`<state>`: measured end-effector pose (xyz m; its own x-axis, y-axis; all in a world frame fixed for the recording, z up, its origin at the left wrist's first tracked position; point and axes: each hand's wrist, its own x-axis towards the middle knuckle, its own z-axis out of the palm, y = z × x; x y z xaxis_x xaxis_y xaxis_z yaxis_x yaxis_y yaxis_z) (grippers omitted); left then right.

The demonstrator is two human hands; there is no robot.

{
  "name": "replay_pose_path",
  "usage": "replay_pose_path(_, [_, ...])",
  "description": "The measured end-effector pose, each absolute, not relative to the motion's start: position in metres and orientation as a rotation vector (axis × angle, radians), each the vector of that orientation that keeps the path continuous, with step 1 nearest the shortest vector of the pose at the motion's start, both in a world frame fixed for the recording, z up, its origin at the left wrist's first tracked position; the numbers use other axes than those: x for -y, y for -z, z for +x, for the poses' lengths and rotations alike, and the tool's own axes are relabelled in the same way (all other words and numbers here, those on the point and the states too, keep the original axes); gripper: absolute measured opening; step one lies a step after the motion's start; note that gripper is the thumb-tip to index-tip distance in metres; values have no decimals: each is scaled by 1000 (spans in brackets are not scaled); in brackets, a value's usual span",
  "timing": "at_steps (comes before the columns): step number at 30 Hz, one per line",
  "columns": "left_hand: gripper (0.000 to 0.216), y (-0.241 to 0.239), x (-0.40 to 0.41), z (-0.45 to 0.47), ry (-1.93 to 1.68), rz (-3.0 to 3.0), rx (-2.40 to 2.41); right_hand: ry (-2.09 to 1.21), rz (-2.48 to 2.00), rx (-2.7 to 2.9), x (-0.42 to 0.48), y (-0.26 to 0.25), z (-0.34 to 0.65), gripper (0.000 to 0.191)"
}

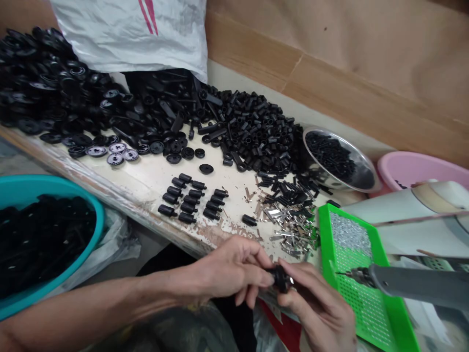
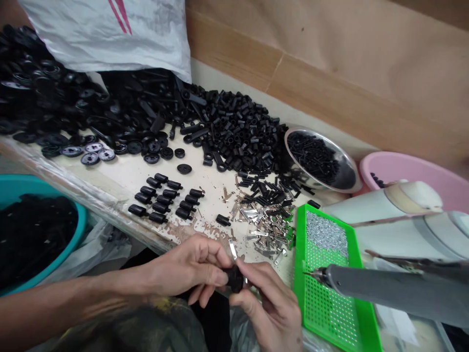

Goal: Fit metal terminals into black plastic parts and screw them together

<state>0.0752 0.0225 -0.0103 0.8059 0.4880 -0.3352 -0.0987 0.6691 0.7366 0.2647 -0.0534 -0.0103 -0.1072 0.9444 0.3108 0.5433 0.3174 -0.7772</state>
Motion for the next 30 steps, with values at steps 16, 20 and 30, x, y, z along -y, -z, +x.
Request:
replay_pose_path(16, [13,7,-22,74,-349,790,-509,-576,-1333,1784,57,11,265,41])
replay_pose_path(20, [13,7,-25,74,-346,632,-478,-654,-1314,1658,58,14,261,36])
replay_pose_path(30, [14,8,-28,75,-290,552,-439,-824,-1243,1648,52,7,266,28])
